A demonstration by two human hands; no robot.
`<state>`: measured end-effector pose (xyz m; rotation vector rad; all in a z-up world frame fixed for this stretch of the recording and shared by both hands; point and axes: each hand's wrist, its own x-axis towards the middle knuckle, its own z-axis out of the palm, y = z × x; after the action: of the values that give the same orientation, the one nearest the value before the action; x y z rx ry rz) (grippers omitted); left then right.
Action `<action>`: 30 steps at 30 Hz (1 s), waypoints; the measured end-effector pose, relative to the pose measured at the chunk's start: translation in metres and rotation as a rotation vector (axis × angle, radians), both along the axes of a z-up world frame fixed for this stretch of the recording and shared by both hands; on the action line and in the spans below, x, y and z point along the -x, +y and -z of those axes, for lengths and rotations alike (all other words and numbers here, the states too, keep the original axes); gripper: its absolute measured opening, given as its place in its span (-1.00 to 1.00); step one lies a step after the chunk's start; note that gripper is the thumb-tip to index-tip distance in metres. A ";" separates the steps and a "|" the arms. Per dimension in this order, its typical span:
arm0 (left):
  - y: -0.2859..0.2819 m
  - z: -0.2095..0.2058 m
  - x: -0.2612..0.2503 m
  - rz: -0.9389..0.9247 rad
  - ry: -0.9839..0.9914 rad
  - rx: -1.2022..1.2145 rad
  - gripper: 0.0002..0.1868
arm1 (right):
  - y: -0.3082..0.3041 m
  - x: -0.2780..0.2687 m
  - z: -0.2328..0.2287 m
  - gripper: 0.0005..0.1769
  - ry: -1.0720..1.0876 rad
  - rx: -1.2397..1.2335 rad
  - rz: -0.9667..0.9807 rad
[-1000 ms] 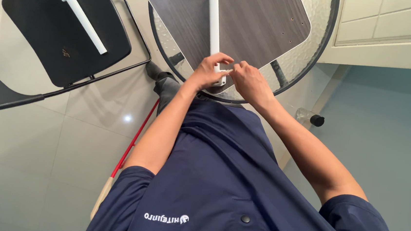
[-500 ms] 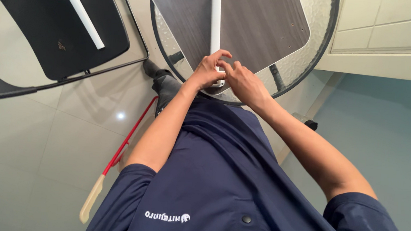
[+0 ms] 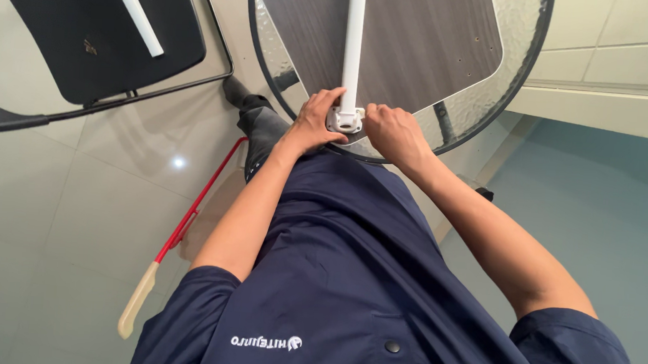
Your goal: The person assembles white table legs onto a tabletop using a screwdriver. They insert screws into the leg brackets and tighten them one by one, working on each leg in turn.
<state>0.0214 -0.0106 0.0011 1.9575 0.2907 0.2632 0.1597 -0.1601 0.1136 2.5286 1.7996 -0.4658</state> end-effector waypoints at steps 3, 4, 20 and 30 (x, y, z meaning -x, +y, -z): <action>-0.001 0.006 0.006 0.033 0.038 -0.121 0.08 | 0.001 0.005 0.003 -0.72 0.067 -0.052 0.158; -0.001 0.008 0.006 0.022 0.021 -0.131 0.07 | 0.001 0.005 0.004 -0.68 0.080 -0.063 0.196; -0.010 0.025 0.012 -0.024 -0.004 -0.124 -0.03 | 0.003 0.015 -0.019 -0.93 0.028 0.049 0.090; -0.013 0.035 0.011 -0.055 -0.026 -0.142 -0.03 | 0.007 0.011 0.003 -0.75 0.014 -0.005 0.153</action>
<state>0.0109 -0.0234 -0.0337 2.0865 0.3162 0.3525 0.1488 -0.1533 0.1105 2.6846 1.6206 -0.4836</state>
